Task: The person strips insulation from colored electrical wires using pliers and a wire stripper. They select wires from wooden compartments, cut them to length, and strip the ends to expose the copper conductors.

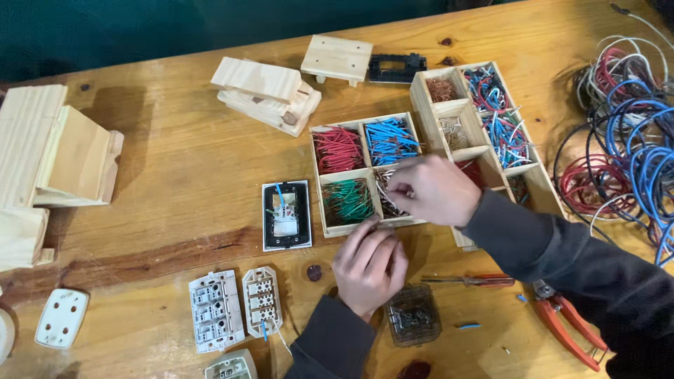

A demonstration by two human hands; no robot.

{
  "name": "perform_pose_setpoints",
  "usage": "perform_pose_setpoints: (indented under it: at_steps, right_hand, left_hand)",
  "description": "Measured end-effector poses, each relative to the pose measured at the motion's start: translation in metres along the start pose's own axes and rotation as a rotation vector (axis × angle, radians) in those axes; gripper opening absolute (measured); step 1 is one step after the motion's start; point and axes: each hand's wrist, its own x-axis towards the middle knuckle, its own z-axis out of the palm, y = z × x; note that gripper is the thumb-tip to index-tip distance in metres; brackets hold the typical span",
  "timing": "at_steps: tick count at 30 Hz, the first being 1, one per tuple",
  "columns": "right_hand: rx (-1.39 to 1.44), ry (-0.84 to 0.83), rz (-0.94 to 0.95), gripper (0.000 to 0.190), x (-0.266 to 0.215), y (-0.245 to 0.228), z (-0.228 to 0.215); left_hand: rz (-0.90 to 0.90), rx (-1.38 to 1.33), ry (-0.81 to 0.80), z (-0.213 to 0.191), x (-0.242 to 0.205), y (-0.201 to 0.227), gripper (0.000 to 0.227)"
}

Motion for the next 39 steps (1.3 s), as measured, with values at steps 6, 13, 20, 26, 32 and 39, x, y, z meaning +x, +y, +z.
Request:
perform_pose_setpoints:
  at_steps: [6,13,20,26,32,39]
  right_hand:
    - [0.096,-0.011,-0.119,0.009,0.003,-0.017,-0.017]
    - [0.133,-0.075,-0.231,0.014,0.016,-0.028,-0.006]
    - [-0.061,-0.145,-0.246,0.020,0.042,-0.044,0.006]
    - [-0.231,-0.201,-0.185,0.035,0.049,-0.044,0.028]
    - [-0.224,-0.314,-0.208,0.020,0.055,-0.050,0.031]
    - [-0.081,-0.454,-0.118,0.017,0.060,-0.043,0.015]
  left_hand:
    - [-0.008,-0.001,-0.023,-0.001,0.002,-0.001,0.007]
    - [0.018,-0.093,-0.149,-0.014,0.013,0.000,0.017]
    - [-0.064,-0.129,-0.193,-0.011,-0.003,-0.005,0.020]
    - [-0.091,-0.146,-0.197,-0.011,0.001,-0.005,0.019]
    - [-0.091,-0.146,-0.191,-0.010,0.002,-0.004,0.016]
    - [-0.097,-0.148,-0.202,-0.013,0.001,-0.007,0.020]
